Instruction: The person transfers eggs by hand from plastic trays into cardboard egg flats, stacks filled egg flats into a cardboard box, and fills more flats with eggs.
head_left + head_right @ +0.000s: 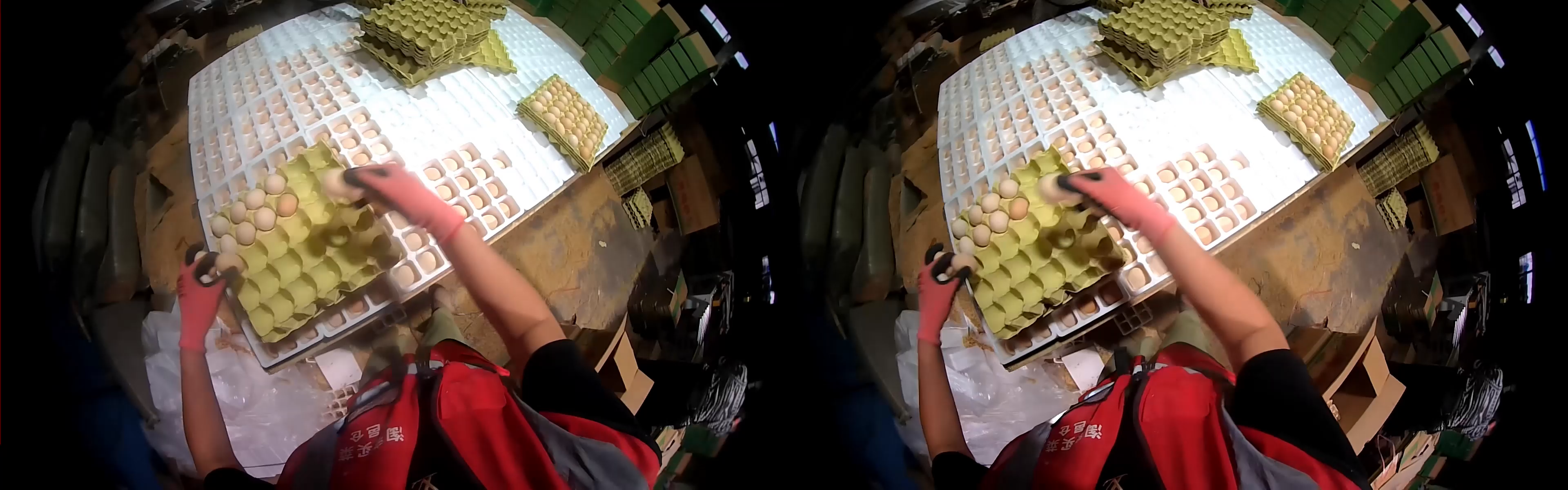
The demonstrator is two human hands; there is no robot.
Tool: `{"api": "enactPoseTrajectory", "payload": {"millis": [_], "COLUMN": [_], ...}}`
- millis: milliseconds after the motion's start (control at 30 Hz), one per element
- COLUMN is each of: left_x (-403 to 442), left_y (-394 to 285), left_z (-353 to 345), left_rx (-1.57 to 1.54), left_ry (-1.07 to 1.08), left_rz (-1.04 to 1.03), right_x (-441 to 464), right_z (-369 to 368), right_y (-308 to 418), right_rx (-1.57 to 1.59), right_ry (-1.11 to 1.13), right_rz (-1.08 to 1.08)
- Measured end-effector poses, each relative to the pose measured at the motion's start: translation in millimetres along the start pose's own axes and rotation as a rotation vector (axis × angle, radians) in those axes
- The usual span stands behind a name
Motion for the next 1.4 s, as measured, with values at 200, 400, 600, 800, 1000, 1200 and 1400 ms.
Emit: {"api": "enactPoseTrajectory", "payload": {"millis": [200, 400, 600, 800, 1000, 1200, 1400], "left_x": [54.7, 146.9, 211.3, 233.3, 279.3, 298.4, 123.2], "left_y": [-133.2, -258.1, -293.6, -282.4, -284.0, -253.9, -319.4], "left_z": [-86.0, -207.7, -339.5, -361.8, -375.1, -415.4, -234.0], "left_rx": [-1.529, -0.849, 0.498, 0.522, 0.285, 0.373, -0.445], "left_ry": [0.469, 0.501, 0.178, 0.057, -0.072, -0.321, -0.465], "left_rz": [0.393, 0.320, -0.199, -0.205, -0.164, -0.164, 0.097], "right_x": [55.1, 108.2, 170.4, 237.8, 190.6, 153.1, 141.9], "right_z": [215.4, 250.9, 265.4, 245.0, 288.9, 305.9, 191.4], "right_y": [-75.9, -73.7, -75.2, -83.1, -81.7, -85.0, 8.2], "right_rx": [-0.848, -0.862, -0.976, -0.945, -0.617, -0.573, -0.193], "right_ry": [-0.697, -0.441, -0.206, -0.152, -0.261, -0.333, -0.443], "right_rz": [-0.029, 0.092, 0.139, 0.512, 0.412, 0.460, 0.637]}}
Point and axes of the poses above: each hand's wrist, its own x-axis towards the middle knuckle, its own z-axis out of the back of the hand, y = z × x, the point moved 7 cm from there along x, towards the middle knuckle, and after that the axes turned 4 degrees about -x, right-handed, at the moved point
